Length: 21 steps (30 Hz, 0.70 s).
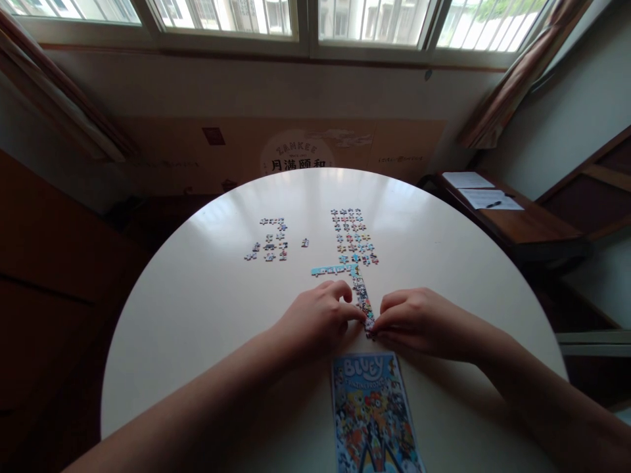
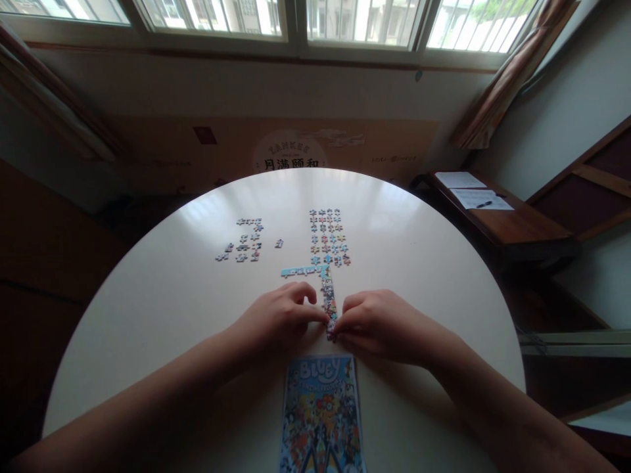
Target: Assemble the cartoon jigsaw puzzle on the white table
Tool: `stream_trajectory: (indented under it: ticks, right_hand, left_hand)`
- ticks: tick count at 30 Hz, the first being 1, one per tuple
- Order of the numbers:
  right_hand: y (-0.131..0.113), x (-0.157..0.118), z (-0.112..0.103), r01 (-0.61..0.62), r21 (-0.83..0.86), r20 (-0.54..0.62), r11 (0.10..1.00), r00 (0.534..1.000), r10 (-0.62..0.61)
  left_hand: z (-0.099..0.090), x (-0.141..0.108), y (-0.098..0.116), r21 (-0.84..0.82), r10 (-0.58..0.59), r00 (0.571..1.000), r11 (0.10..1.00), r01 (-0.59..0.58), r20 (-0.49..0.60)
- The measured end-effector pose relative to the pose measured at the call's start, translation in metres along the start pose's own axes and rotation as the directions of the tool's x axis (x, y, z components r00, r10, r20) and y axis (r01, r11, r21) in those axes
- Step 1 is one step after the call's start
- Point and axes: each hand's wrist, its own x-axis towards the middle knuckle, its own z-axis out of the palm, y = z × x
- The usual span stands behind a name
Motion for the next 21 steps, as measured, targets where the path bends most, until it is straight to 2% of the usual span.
stream_trajectory:
  ticks: [9,15,21]
  right_hand:
    - [-0.003,0.001,-0.004,-0.028,0.084,0.031,0.996,0.999,0.025]
    - [0.001,-0.001,-0.011,-0.01,0.196,0.072,0.981,0.997,-0.004]
    - [0.008,-0.003,-0.013,0.022,0.156,0.001,0.987,1.0,-0.022]
  left_hand:
    - [-0.001,-0.004,-0.003,0.066,0.137,0.99,0.988,-0.139,0.036]
    - [-0.003,0.0,0.007,0.145,0.16,0.983,0.974,-0.173,0.092]
    - [-0.005,0.001,0.014,0.181,0.152,0.981,0.968,-0.173,0.122]
